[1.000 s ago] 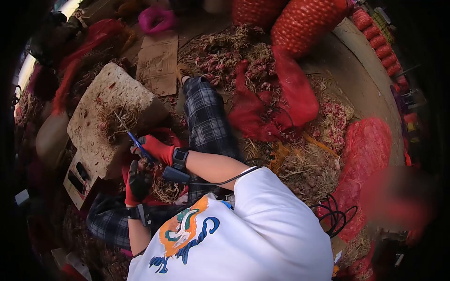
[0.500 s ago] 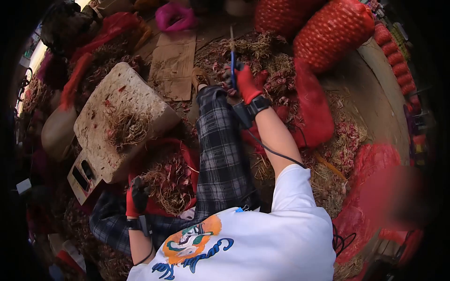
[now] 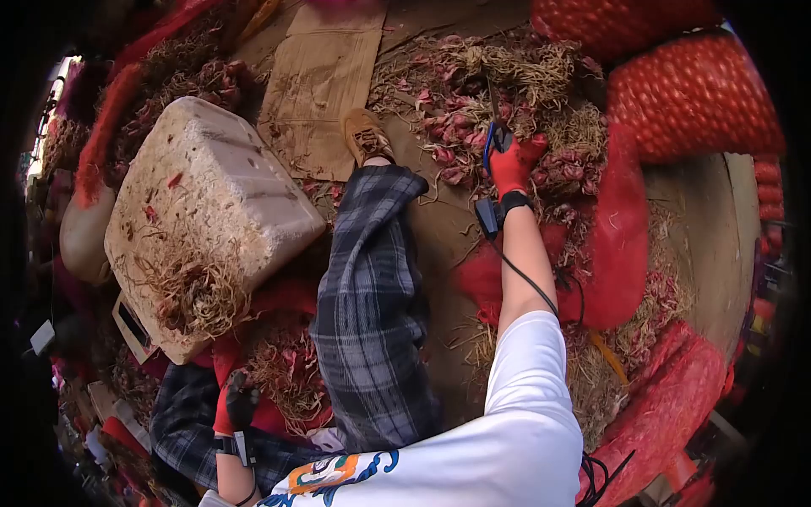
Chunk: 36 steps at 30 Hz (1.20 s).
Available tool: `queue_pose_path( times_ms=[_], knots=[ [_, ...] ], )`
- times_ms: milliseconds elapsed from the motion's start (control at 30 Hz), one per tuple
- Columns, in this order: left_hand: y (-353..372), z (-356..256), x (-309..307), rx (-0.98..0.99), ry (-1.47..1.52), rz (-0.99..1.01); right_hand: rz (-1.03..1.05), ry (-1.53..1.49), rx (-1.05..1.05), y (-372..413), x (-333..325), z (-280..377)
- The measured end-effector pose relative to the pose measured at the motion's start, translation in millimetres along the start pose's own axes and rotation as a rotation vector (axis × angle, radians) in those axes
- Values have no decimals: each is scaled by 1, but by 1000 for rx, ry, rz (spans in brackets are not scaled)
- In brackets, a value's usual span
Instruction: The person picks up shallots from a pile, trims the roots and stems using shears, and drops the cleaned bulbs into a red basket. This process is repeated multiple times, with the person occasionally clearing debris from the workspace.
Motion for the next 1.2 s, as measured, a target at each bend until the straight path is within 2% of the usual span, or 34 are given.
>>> queue_pose_path(
  times_ms=[100,167,200,300,467,567,600,633,667,700,733,767,800,867,933,1033,1100,1133,1200],
  knots=[
    [-10,1,-1,4,34,6,218,152,56,-69,17,15],
    [-13,0,2,-34,-35,-10,308,217,20,-100,34,8],
    [-14,0,3,-48,-54,-6,421,192,-38,-107,44,7],
    [-16,-2,9,-74,-32,14,408,273,-208,-113,71,-14],
    [-18,-5,11,-60,-28,4,623,538,-253,-120,86,-8],
    [-16,-11,12,-25,-20,-5,589,555,-313,-105,74,2],
    [-15,-12,14,-11,-32,-10,498,594,-346,-96,70,1],
    [-14,-15,16,1,-50,-9,538,694,-317,-88,68,0],
    [-15,-16,18,9,-75,-2,478,747,-361,-76,62,5],
    [-17,-18,22,40,-52,38,585,670,-232,-59,47,31],
    [-16,-19,25,69,-29,73,571,632,-318,-44,47,33],
    [-16,-20,27,97,-2,106,446,633,-440,-28,52,16],
    [-19,-21,29,98,-23,116,389,625,-455,-7,44,25],
    [-19,-19,28,88,-60,122,406,587,-393,34,23,49],
    [-14,-26,32,125,-39,116,477,512,-236,68,15,40],
    [-12,-28,29,134,-14,128,380,465,-124,112,-15,27],
    [-12,-30,30,152,-4,164,419,387,78,141,-40,26],
    [-10,-31,30,176,2,183,474,312,136,154,-50,27],
    [-8,-35,30,233,21,202,528,376,165,160,-65,22]
  ],
)
Point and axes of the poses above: each hand's wrist, its own y-axis away from the middle knuckle, its own x-axis out of the palm, z = x × y, the point moved 7 cm from there along -y, towards the middle knuckle, and after that the axes turned 13 degrees about -y, right-handed, at the moved point
